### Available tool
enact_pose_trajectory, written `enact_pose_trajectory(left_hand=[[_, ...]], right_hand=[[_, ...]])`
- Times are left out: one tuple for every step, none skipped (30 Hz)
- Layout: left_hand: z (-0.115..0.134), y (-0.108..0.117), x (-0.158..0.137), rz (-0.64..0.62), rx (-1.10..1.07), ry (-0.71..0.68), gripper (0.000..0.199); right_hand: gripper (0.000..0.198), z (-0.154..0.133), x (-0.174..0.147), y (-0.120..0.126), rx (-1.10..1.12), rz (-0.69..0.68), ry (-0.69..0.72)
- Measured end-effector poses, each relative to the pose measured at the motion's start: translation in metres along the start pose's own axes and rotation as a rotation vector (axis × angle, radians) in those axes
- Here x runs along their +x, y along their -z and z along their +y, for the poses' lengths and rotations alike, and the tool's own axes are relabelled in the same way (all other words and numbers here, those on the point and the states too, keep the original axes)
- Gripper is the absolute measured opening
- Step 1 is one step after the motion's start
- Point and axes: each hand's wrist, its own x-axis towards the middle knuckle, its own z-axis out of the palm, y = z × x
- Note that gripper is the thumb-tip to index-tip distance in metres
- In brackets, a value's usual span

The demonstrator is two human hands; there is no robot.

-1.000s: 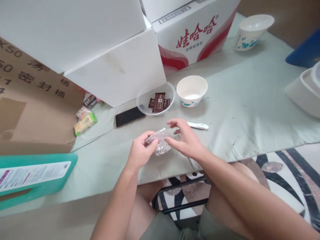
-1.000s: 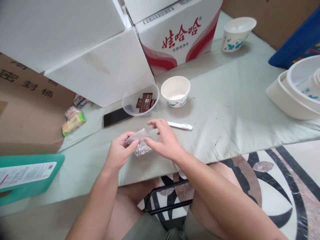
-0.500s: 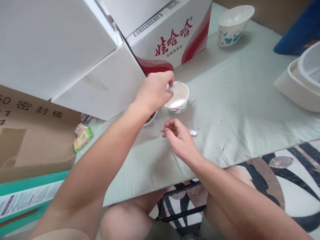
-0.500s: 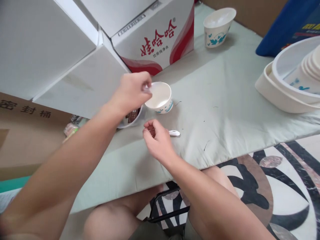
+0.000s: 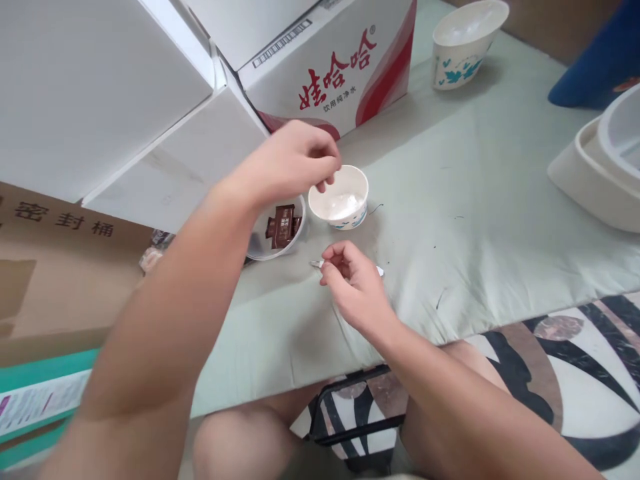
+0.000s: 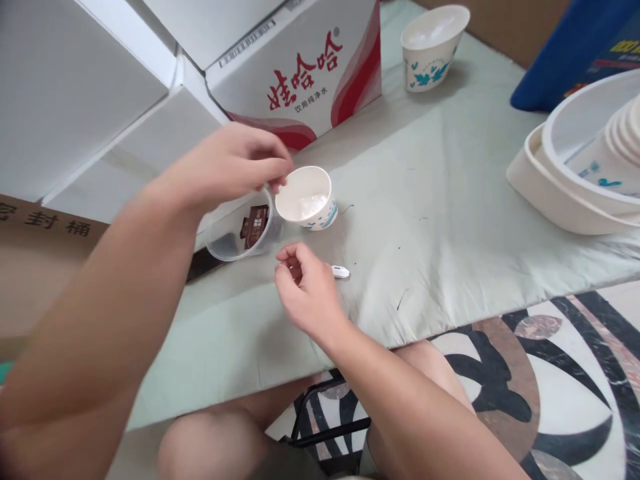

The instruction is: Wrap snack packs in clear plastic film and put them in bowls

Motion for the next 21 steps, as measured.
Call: enact_pose_trajectory(left_hand=[[-0.006, 0.008, -0.026, 0.057, -0.094, -0.092, 0.017], [-0.017, 0.013, -0.055, 0.138, -0.283, -0.168, 0.021], [-0.033, 0.014, -0.085, 0.182, -0.486, -0.176, 0.029], [-0.052, 0.013, -0.114, 0.2, -0.636, -0.126, 0.036], [-0.073, 0.008, -0.142, 0.262, -0.756, -0.055, 0.043], [-0.096, 0.002, -0.168, 0.331, -0.86, 0.044, 0.05], [-0.117, -0.006, -0.189, 0.402, -0.954, 0.145, 0.055], [-0.137, -0.013, -0.207, 0.474, -1.036, 0.234, 0.059], [-0.155, -0.019, -0.221, 0.541, -1.114, 0.316, 0.06], [-0.171, -0.023, -0.231, 0.593, -1.192, 0.382, 0.058], [-0.183, -0.024, -0.239, 0.629, -1.27, 0.432, 0.055], [-0.193, -0.023, -0.243, 0.65, -1.345, 0.467, 0.052], [-0.201, -0.02, -0.247, 0.659, -1.416, 0.488, 0.048], [-0.208, -0.016, -0.249, 0.667, -1.48, 0.498, 0.046], [-0.214, -0.011, -0.251, 0.678, -1.54, 0.502, 0.045], [-0.219, -0.005, -0.253, 0.693, -1.6, 0.506, 0.044], [-0.224, 0.0, -0.255, 0.708, -1.664, 0.508, 0.045], [-0.229, 0.005, -0.257, 0.727, -1.732, 0.501, 0.046], [-0.235, 0.01, -0.259, 0.747, -1.801, 0.479, 0.046], [-0.24, 0.014, -0.261, 0.767, -1.869, 0.439, 0.046], [-0.246, 0.018, -0.264, 0.788, -1.931, 0.388, 0.046]], right_hand=[[0.008, 0.0, -0.001, 0.001, -0.023, -0.011, 0.014], [0.009, 0.0, -0.002, 0.002, -0.051, -0.023, 0.027], [0.013, 0.0, -0.004, 0.002, -0.086, -0.034, 0.042], [0.019, 0.001, -0.007, 0.002, -0.13, -0.046, 0.057], [0.024, 0.003, -0.01, 0.001, -0.179, -0.057, 0.071], [0.028, 0.006, -0.014, 0.0, -0.236, -0.07, 0.091], [0.029, 0.009, -0.018, -0.002, -0.299, -0.099, 0.111], [0.029, 0.014, -0.023, -0.004, -0.357, -0.123, 0.135], [0.027, 0.018, -0.028, -0.006, -0.417, -0.163, 0.155], [0.025, 0.023, -0.032, -0.009, -0.471, -0.197, 0.176], [0.025, 0.027, -0.035, -0.014, -0.519, -0.221, 0.204], [0.024, 0.031, -0.037, -0.02, -0.565, -0.243, 0.23], [0.023, 0.034, -0.038, -0.029, -0.607, -0.264, 0.258], [0.019, 0.037, -0.037, -0.039, -0.643, -0.288, 0.282], [0.014, 0.038, -0.035, -0.052, -0.673, -0.315, 0.303], [0.011, 0.039, -0.032, -0.068, -0.698, -0.348, 0.323], [0.011, 0.039, -0.026, -0.087, -0.718, -0.385, 0.342], [0.012, 0.039, -0.019, -0.108, -0.739, -0.42, 0.361], [0.015, 0.039, -0.011, -0.132, -0.761, -0.452, 0.381], [0.021, 0.038, -0.001, -0.159, -0.787, -0.483, 0.4], [0.029, 0.038, 0.01, -0.187, -0.817, -0.508, 0.41]])
